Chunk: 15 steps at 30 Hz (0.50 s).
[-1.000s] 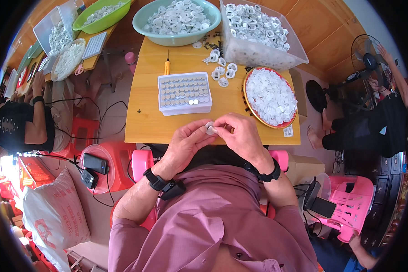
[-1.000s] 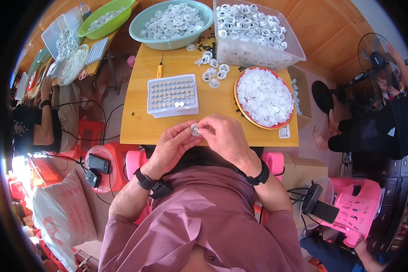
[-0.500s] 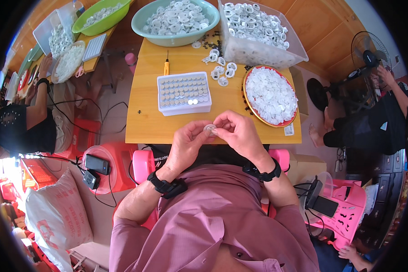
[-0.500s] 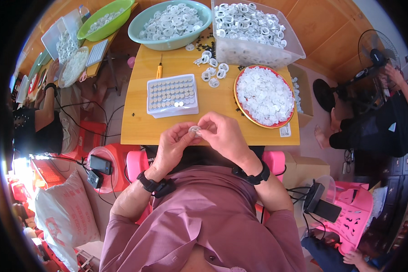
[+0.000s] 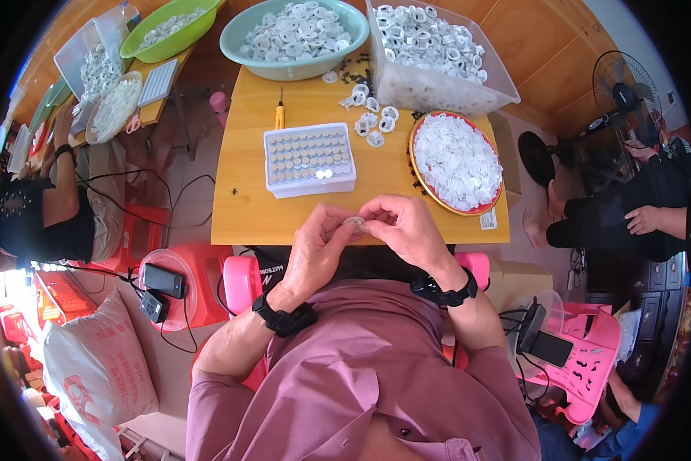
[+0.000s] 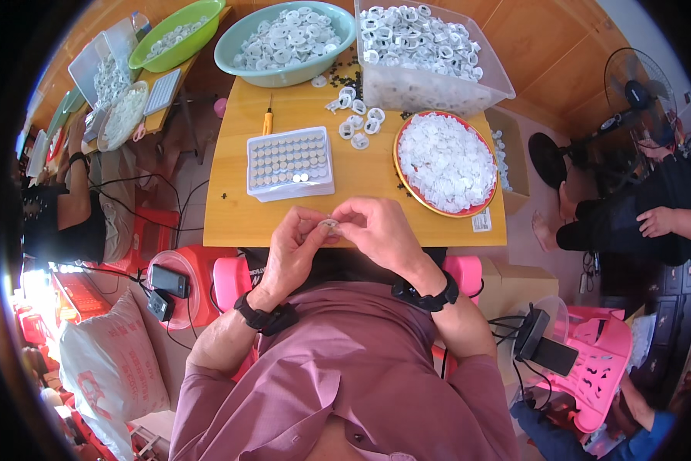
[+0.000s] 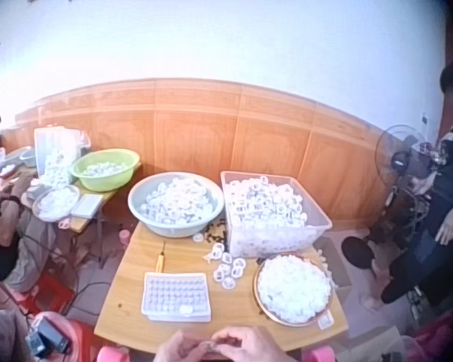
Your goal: Assembling small white plastic components into a grid-like tray and checking them.
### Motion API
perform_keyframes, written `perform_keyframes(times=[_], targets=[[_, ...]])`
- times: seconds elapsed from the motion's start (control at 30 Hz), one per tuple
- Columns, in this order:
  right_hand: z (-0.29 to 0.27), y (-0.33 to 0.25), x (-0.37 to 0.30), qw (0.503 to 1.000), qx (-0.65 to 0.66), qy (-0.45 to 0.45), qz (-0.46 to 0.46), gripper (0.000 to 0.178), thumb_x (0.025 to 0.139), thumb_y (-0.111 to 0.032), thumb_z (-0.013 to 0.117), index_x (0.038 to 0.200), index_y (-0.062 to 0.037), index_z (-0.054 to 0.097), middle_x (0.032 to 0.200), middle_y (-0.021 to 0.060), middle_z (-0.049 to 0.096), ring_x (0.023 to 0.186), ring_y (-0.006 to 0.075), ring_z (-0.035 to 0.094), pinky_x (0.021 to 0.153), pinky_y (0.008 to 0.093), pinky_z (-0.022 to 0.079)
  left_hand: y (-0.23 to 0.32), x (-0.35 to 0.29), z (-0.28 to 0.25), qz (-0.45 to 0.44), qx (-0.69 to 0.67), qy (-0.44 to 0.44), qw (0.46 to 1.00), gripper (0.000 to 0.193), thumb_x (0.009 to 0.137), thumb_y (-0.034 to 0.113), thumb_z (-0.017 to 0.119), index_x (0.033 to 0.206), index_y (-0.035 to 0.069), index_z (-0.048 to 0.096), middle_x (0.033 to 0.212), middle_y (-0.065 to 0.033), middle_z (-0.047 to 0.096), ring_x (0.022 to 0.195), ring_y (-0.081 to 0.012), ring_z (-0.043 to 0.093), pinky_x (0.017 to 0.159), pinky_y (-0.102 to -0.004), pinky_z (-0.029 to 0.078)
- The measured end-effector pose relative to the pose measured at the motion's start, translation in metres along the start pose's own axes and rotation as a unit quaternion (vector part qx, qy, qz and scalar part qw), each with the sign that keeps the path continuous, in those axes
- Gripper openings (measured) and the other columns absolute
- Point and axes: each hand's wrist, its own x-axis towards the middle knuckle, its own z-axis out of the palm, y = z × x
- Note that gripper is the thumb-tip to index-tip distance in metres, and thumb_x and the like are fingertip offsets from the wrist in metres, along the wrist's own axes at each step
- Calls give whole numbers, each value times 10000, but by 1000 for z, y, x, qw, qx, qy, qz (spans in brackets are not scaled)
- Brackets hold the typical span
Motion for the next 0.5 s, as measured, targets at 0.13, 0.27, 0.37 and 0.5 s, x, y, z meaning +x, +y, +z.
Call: perform_keyframes(times=[0.13,0.27,0.37,0.5], targets=[[9,4,0,992,-73,48,-85,116,850,-23,717,950,32,696,806,59,718,720,88,663,640,255,526,-1,1,-1,0,58,10,998,126,1028,41,530,1127,-34,509,1059,-149,680,975,-170,678,866,-311,575],[9,2,0,994,-53,57,-78,116,848,-25,702,946,33,690,791,68,712,708,95,657,639,261,523,6,2,-1,-8,124,11,992,128,1030,47,525,1130,-33,518,1051,-149,680,974,-176,683,861,-311,582],[0,3,2,999,12,35,-20,128,847,-38,699,954,30,690,784,76,713,683,101,647,653,257,522,11,6,-4,-52,-74,-13,996,168,1038,85,527,1169,-21,526,1080,-136,675,1000,-186,685,897,-320,577],[-3,-3,-1,1000,6,24,-10,119,852,-48,688,954,11,697,797,72,701,684,119,643,657,262,517,14,5,-9,-131,-238,-38,962,222,1046,137,527,1226,8,529,1158,-107,655,1067,-195,671,985,-355,547]])
